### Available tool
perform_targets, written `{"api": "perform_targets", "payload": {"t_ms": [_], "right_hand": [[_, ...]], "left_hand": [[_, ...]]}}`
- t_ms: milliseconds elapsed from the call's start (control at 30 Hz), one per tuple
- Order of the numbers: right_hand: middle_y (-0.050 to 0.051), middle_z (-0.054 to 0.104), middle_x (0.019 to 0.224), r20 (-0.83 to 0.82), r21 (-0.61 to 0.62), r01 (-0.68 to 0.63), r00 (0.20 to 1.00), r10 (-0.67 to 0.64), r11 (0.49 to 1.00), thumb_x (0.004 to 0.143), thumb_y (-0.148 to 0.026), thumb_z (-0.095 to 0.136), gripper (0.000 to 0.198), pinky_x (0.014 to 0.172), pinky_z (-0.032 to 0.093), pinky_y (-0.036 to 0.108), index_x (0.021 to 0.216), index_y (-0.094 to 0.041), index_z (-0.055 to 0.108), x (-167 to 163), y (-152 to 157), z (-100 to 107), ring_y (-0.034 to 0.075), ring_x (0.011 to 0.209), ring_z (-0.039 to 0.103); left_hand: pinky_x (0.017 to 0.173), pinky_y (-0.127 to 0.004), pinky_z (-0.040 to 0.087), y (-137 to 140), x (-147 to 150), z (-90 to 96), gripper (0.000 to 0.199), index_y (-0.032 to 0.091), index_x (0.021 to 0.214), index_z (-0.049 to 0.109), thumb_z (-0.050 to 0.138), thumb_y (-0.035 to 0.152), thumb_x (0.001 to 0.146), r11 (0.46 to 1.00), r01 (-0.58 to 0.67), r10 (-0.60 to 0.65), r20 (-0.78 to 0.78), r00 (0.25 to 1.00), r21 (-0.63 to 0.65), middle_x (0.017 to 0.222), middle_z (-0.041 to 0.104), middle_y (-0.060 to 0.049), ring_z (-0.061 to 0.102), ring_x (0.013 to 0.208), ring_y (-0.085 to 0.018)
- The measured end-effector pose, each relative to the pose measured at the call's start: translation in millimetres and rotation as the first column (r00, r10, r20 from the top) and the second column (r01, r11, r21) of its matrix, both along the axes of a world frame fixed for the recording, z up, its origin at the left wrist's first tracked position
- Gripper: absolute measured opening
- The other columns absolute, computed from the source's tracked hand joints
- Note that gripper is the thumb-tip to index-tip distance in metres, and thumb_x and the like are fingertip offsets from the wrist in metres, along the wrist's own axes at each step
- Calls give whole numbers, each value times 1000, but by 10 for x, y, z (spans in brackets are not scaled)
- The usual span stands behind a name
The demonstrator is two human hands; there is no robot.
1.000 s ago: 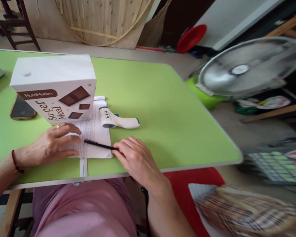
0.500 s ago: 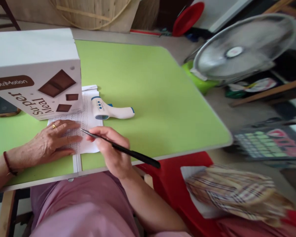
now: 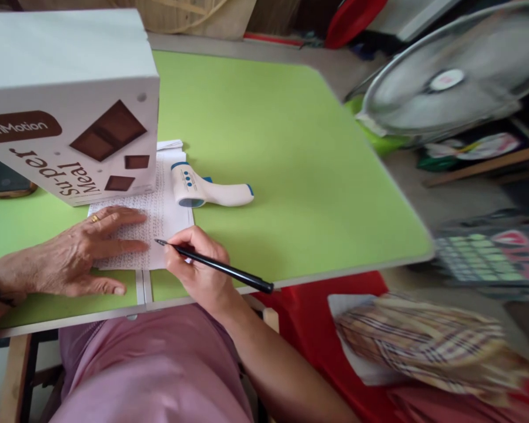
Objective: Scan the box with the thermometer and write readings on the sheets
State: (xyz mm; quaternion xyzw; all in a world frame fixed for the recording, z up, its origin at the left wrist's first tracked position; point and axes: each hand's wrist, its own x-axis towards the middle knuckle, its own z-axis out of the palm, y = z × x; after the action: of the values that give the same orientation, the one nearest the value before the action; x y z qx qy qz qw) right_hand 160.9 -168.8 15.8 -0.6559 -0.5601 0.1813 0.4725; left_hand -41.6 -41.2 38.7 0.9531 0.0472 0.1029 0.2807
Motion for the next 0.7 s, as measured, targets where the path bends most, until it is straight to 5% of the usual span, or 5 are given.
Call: {"api": "perform_targets", "payload": {"t_ms": [200,700], "right_hand": [[-4,60,57,55,0,-14,998,14,1000,83,-29,59,11,47,43,23,75,-23,58,-1,8,-15,10,45,49],[-5,59,57,77,16,-9,997,8,1000,82,-25,60,8,48,44,23,75,-24,57,-10,15,-14,9,44,48]], "left_hand": [[108,-54,42,13,13,16,34,18,127,65,54,26,95,1000,-21,21,-2,1000,16,142,49,-18,49,129,-34],[108,-54,41,-9,17,-59,34,16,127,62,57,25,94,997,-31,30,18,999,70,141,47,-20,47,130,-35]]}}
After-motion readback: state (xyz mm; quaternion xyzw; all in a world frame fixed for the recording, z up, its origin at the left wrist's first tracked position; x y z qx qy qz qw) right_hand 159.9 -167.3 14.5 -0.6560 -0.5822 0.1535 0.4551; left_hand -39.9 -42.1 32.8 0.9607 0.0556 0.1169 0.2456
